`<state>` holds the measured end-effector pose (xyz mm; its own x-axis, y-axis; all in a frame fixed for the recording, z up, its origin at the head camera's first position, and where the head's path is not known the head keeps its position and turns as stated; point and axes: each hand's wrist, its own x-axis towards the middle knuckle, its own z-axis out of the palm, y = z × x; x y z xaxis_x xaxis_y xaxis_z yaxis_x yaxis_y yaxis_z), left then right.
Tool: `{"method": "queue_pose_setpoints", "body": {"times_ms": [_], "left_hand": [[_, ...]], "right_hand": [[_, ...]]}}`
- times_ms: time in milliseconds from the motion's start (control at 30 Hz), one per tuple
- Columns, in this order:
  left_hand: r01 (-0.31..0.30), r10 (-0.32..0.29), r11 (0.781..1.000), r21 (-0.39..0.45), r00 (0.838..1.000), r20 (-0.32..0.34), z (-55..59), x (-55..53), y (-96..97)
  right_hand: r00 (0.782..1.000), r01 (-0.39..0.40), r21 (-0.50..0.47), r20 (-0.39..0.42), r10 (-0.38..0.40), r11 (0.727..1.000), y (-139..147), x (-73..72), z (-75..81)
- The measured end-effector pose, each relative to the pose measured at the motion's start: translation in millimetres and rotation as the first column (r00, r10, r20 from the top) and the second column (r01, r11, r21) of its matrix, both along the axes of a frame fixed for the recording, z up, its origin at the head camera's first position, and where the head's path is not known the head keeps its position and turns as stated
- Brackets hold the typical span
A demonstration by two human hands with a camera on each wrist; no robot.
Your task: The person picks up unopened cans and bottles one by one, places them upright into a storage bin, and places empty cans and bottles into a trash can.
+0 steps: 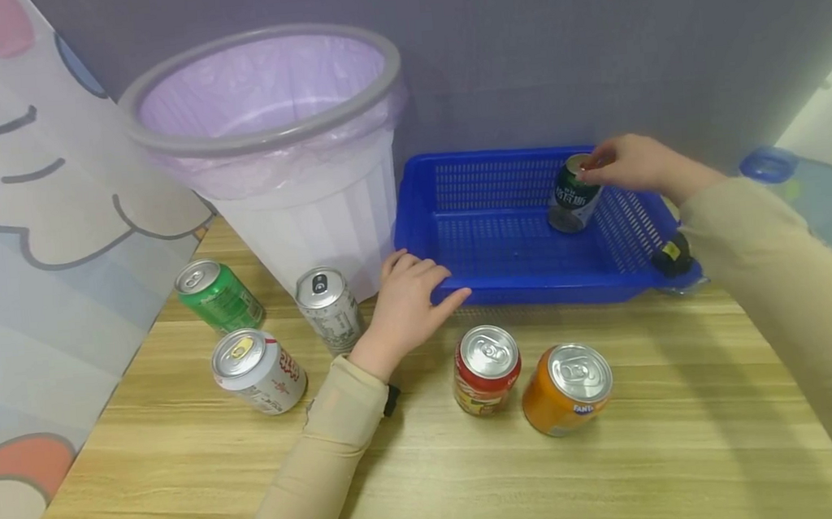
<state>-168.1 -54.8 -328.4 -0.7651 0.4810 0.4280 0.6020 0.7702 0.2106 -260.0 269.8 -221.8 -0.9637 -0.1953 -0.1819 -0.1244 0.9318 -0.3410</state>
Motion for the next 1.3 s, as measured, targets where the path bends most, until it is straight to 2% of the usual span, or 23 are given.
{"method": "queue_pose_setpoints", "body": {"times_ms": [300,400,700,867,1100,1300], "left_hand": [[-0.002,0.002,1.000,0.002,1.000,-0.014,-2.2,-0.8,-0.5],[-0.002,0.002,1.000,0.002,1.000,-0.021,-1.7,-0.8,-0.7],[-0.003,0.003,1.000,0.006,1.000,-0.016,0.5,0.6,-1.1],[-0.004,0.005,1.000,0.014,1.000,-0.014,1.8,0.1,-1.5],[0.006,-0.005,1.000,0.014,1.000,-0.019,0.5,0.9,-1.5],[0.005,-0.005,1.000,0.017,1.000,-0.014,1.2,2.1,-1.2]], "right_hand": [[0.992,-0.125,0.073,0.005,0.125,0.989,-17,20.8,-6.4],[0.989,-0.146,0.083,0.000,0.146,0.986,-21,29.2,-8.9],[0.976,-0.213,0.090,-0.019,0.215,0.973,-24,51.9,-22.3],[0.968,-0.249,0.057,-0.032,0.251,0.967,-22,62.2,-33.7],[0.972,-0.230,0.004,-0.041,0.230,0.973,-19,74.1,-52.5],[0.975,-0.214,-0.053,-0.077,0.210,0.975,-14,77.6,-59.3]]}}
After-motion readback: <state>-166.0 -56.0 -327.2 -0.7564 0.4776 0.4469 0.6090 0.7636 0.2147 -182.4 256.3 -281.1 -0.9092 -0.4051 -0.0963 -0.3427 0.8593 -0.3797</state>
